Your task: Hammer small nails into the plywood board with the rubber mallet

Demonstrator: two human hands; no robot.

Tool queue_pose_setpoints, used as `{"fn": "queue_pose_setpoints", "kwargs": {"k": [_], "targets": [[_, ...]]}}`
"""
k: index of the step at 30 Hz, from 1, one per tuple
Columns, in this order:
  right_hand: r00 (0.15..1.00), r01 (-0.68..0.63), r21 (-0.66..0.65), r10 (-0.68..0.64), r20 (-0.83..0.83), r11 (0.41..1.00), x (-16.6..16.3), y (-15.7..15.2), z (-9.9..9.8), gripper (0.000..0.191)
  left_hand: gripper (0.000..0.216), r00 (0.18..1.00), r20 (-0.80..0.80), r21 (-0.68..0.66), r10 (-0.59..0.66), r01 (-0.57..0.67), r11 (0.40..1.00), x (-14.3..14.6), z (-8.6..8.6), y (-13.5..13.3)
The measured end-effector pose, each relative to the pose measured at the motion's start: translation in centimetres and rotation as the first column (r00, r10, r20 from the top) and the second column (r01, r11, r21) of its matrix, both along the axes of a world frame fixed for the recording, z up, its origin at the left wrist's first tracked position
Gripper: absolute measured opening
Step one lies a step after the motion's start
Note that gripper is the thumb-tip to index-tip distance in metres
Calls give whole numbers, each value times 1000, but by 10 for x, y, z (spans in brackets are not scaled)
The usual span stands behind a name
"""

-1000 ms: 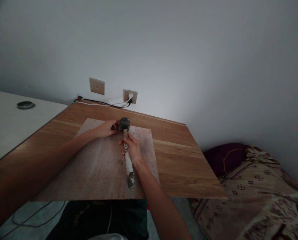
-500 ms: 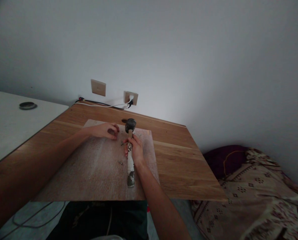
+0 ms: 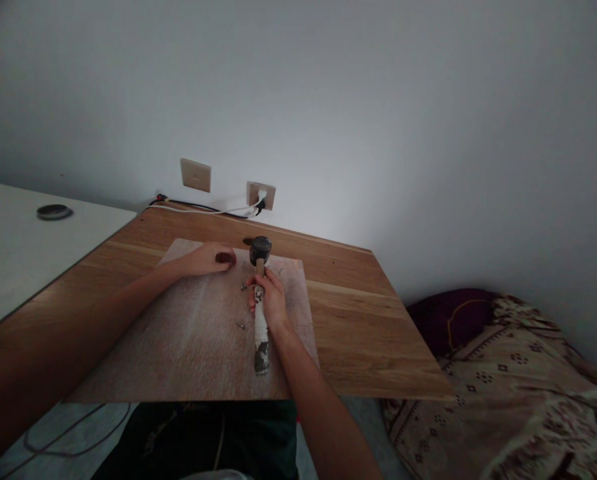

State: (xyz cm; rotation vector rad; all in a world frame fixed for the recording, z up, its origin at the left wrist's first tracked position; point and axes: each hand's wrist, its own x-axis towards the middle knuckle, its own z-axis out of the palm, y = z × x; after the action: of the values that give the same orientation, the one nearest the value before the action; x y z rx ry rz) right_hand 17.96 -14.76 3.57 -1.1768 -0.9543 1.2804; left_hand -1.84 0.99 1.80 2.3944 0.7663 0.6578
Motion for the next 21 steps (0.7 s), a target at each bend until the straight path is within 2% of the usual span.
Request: {"fn": "queue_pose_setpoints", "kwargs": {"k": [9, 16, 21], "targets": [[1000, 5, 18, -5, 5, 1000, 0, 1, 0, 26, 19, 1000, 9, 58, -22, 21, 998, 0, 1, 0], [1000, -6, 12, 6, 10, 1000, 0, 2, -2, 26, 22, 999, 23, -48, 42, -41, 998, 0, 2, -3], [1000, -7, 18, 7, 6, 1000, 1, 1, -2, 23, 15, 994, 52, -57, 94, -91, 994, 0, 1, -5]]}}
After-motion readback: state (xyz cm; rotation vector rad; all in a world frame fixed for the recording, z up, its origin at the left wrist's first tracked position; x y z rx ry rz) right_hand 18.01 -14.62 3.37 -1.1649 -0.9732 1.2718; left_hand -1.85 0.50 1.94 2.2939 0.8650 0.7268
